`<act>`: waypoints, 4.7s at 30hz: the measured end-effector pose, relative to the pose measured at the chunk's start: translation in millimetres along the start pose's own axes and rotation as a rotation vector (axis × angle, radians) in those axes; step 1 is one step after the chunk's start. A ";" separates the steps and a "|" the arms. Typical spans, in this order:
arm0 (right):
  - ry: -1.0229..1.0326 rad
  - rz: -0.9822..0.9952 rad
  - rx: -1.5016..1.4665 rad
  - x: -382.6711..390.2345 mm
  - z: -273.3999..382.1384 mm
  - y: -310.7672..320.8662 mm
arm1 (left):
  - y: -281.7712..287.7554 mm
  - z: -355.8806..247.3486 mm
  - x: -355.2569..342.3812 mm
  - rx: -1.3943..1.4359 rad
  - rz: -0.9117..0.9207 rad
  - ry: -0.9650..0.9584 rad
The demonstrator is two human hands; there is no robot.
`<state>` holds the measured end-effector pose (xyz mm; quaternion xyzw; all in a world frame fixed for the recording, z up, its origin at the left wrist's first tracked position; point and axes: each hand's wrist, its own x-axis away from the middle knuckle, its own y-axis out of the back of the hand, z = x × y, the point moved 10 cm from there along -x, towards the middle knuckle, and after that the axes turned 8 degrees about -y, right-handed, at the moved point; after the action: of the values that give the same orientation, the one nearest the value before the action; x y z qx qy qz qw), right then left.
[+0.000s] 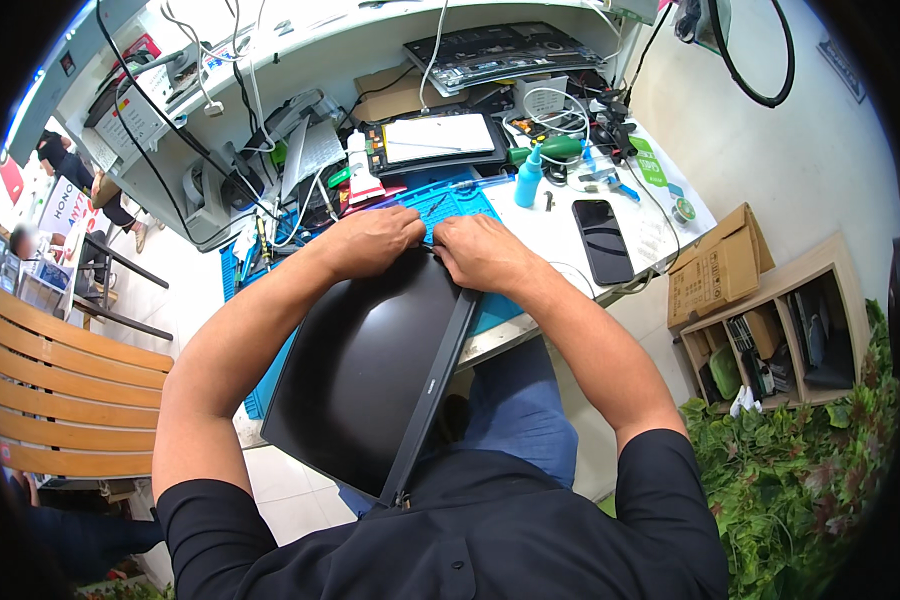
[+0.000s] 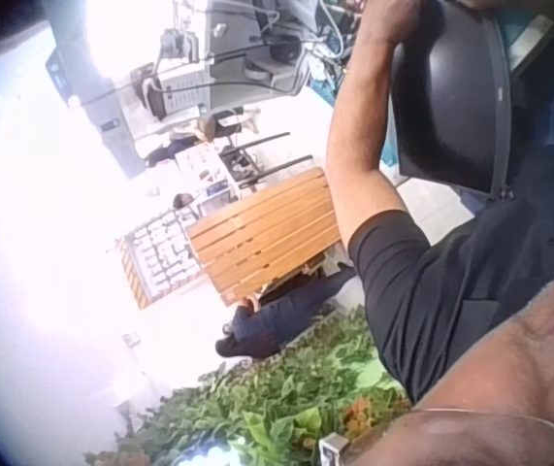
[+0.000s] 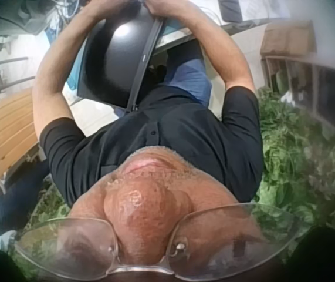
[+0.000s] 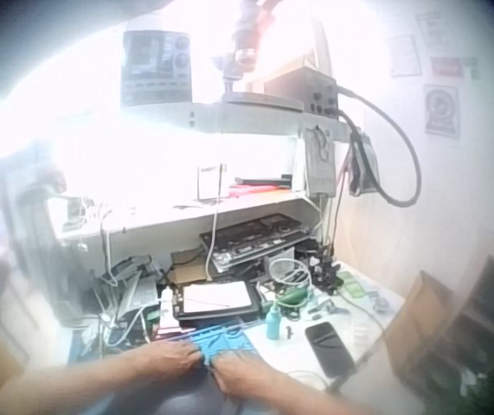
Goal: The person detaches the screen assembly from a laptop base and uses an air blower on the hinges.
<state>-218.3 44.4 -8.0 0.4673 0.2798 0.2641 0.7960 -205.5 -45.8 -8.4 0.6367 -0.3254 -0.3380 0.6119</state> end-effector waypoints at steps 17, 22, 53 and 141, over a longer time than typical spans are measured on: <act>0.015 0.003 -0.017 -8.5 5.9 -0.2 | 20.0 43.5 29.6 0.258 -0.096 0.163; 0.011 0.039 -0.014 -14.6 8.5 -2.7 | 19.8 31.1 17.0 0.289 -0.118 0.112; 0.000 -0.036 -0.049 -9.8 12.4 -2.1 | 10.8 30.0 15.0 0.119 -0.040 0.025; 0.087 -0.221 0.041 -25.8 35.9 -21.1 | 12.3 30.9 50.6 -0.066 -0.137 0.047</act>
<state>-208.2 -3.6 -7.1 0.4378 0.3693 0.1891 0.7976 -202.8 -105.4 1.5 0.6448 -0.2553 -0.3743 0.6156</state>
